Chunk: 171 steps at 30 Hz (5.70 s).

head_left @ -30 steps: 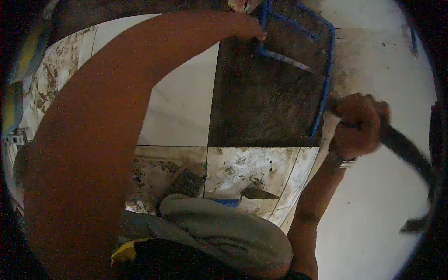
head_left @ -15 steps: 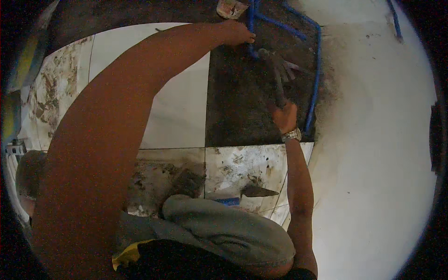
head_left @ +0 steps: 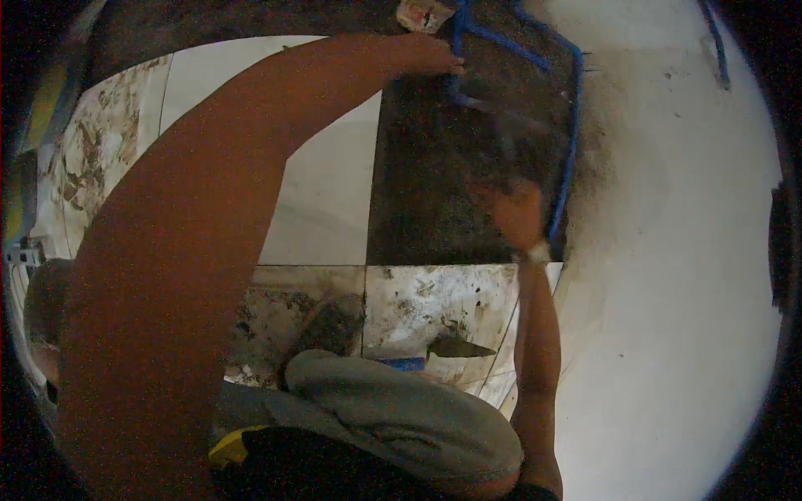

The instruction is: Laying ceramic floor tiles and adjusting blue PVC plumbing pipes using construction tools.

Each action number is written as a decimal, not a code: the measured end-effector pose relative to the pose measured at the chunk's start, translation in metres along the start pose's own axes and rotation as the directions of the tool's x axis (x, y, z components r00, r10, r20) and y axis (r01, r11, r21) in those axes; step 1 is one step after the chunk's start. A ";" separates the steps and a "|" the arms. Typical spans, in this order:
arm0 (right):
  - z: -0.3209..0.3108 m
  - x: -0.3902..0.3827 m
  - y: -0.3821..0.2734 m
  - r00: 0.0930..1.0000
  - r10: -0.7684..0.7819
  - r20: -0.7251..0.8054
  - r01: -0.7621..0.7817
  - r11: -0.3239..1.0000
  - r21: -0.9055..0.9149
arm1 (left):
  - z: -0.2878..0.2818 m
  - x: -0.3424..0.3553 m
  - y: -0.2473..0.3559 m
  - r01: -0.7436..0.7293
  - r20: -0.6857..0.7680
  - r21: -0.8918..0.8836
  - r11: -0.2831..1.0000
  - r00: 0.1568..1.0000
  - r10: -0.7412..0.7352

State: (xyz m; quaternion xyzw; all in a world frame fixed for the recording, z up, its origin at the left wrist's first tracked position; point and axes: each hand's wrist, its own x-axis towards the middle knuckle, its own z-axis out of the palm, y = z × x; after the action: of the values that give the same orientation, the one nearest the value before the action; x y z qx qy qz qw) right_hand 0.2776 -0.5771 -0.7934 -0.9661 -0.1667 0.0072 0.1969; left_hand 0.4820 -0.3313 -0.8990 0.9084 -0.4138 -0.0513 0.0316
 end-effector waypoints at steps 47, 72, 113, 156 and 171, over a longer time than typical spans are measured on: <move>0.029 0.013 0.011 0.802 0.328 0.499 -0.098 0.896 -0.432 | 0.011 0.027 -0.006 -0.139 -0.044 0.155 0.978 0.988 0.147; -0.006 -0.018 0.030 0.957 0.286 0.042 -0.282 0.895 0.346 | 0.002 0.014 0.003 -0.140 0.111 0.187 0.972 0.986 0.121; -0.115 0.036 -0.080 0.858 0.193 -0.475 0.327 0.509 0.796 | 0.028 0.028 -0.013 -0.066 0.050 0.080 0.995 0.997 0.062; 0.016 0.015 -0.028 0.999 -0.029 -0.035 0.032 0.997 0.071 | 0.047 0.038 -0.023 -0.156 -0.089 -0.111 0.981 0.985 0.147; -0.063 0.016 -0.032 0.944 0.181 -0.277 0.062 0.726 0.685 | 0.043 0.040 -0.015 -0.130 0.054 0.187 0.974 0.991 0.122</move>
State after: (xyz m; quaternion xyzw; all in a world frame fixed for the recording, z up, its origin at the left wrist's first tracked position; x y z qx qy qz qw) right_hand 0.2871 -0.5675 -0.7224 -0.8172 -0.0858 -0.0846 0.5636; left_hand 0.5140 -0.3524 -0.9461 0.8779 -0.4741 -0.0285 -0.0606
